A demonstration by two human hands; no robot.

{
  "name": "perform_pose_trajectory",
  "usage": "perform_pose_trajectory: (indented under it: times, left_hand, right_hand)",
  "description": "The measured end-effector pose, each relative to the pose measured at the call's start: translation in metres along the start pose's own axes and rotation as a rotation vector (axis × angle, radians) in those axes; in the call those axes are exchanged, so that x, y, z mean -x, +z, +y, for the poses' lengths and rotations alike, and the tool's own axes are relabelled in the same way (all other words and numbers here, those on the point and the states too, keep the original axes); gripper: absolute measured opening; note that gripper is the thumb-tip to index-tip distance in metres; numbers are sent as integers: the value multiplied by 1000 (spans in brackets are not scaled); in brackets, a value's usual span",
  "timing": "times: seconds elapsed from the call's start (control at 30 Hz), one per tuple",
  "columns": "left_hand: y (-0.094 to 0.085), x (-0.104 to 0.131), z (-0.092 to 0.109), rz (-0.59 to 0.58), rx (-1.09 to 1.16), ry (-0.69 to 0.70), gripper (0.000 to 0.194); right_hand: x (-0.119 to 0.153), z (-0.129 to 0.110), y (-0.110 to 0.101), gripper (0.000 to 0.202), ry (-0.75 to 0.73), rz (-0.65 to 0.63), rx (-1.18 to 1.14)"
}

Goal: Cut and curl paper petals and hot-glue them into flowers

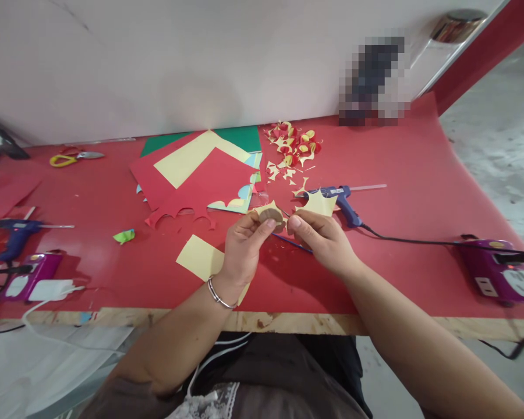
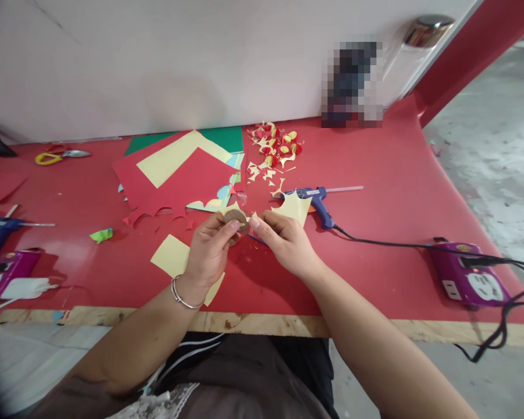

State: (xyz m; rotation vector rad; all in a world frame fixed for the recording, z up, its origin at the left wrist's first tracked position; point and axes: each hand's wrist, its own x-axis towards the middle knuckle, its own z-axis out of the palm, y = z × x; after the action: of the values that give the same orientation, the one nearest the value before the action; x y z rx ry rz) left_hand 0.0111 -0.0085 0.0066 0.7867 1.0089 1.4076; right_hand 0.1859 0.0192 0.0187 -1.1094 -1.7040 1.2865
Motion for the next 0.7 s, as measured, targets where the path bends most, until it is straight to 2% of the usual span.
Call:
perform_pose_trajectory:
  times: [0.1, 0.27, 0.7]
  left_hand:
    - [1, 0, 1, 18, 1, -2, 33]
    - [3, 2, 1, 21, 27, 7, 30]
    - [6, 4, -2, -25, 85, -13, 30]
  right_hand:
    - [1, 1, 2, 67, 4, 3, -13]
    - [2, -3, 5, 68, -26, 47, 95]
    - [3, -3, 6, 69, -42, 98, 126]
